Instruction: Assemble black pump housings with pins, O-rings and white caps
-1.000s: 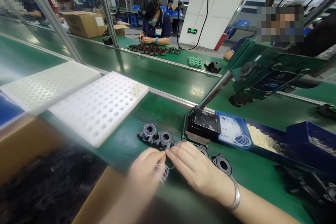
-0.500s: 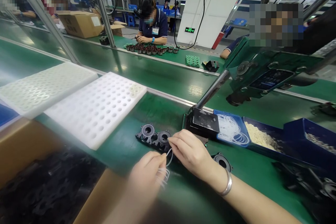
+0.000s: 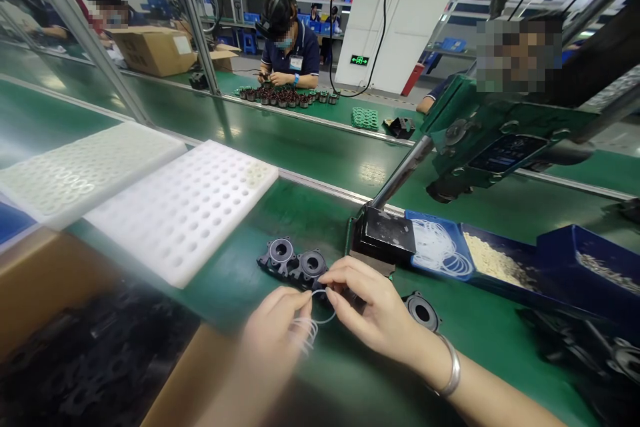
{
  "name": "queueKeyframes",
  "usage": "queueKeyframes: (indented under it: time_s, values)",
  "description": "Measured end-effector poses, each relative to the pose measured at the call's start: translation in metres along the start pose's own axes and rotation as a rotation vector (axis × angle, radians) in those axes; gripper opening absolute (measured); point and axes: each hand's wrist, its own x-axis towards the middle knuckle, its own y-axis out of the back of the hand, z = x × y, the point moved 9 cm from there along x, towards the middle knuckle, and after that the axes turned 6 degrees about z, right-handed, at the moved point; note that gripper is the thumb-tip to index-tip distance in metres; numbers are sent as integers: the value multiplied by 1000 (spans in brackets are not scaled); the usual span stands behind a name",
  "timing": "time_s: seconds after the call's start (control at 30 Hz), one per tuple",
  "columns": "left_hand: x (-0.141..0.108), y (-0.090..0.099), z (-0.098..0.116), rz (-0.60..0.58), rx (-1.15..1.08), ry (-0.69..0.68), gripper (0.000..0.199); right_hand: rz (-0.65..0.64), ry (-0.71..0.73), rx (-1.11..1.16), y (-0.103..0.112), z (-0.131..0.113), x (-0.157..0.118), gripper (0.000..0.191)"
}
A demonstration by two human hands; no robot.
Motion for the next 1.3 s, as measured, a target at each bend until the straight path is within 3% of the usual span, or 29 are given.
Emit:
queueKeyframes:
  time_s: [0.3, 0.43, 0.5, 0.57, 0.63, 0.67, 0.7, 0.83, 0.93, 1.0, 1.2, 1.3]
  values:
    - [-1, 3, -6, 4, -35, 45, 15, -55, -122, 83, -8, 20, -1, 11]
    - [-4, 22, -28, 47, -4, 149, 14, -15, -171, 38, -1, 20, -1, 16]
    - [-6, 38, -44, 112, 8, 236, 13, -123, -75, -32, -11, 6, -6, 22]
    - [-8, 49, -55, 170, -11, 307, 14, -333, 94, -82, -30, -14, -17, 26]
    - [-8, 53, -58, 195, -33, 334, 15, -487, 176, -102, -41, -26, -25, 19]
    - [-7, 52, -57, 187, -37, 334, 15, -503, 154, -101, -41, -26, -24, 11]
    - [-6, 49, -54, 167, -40, 329, 15, -476, 98, -95, -36, -22, -19, 6]
    - [-2, 27, -40, 54, -66, 255, 14, -217, -117, -17, -11, 1, 3, 26]
    - [-1, 11, -32, -6, -105, 207, 14, -182, -168, 54, -15, 13, 7, 10]
    - [-1, 3, -31, -34, -123, 205, 15, -170, -180, 79, -18, 19, 8, 16]
    - [0, 19, -47, 104, -20, 238, 19, -65, -233, -57, -5, 52, 24, 18]
    - [-4, 15, -53, 47, 27, 171, 25, -120, -241, -180, -11, 70, 28, 16]
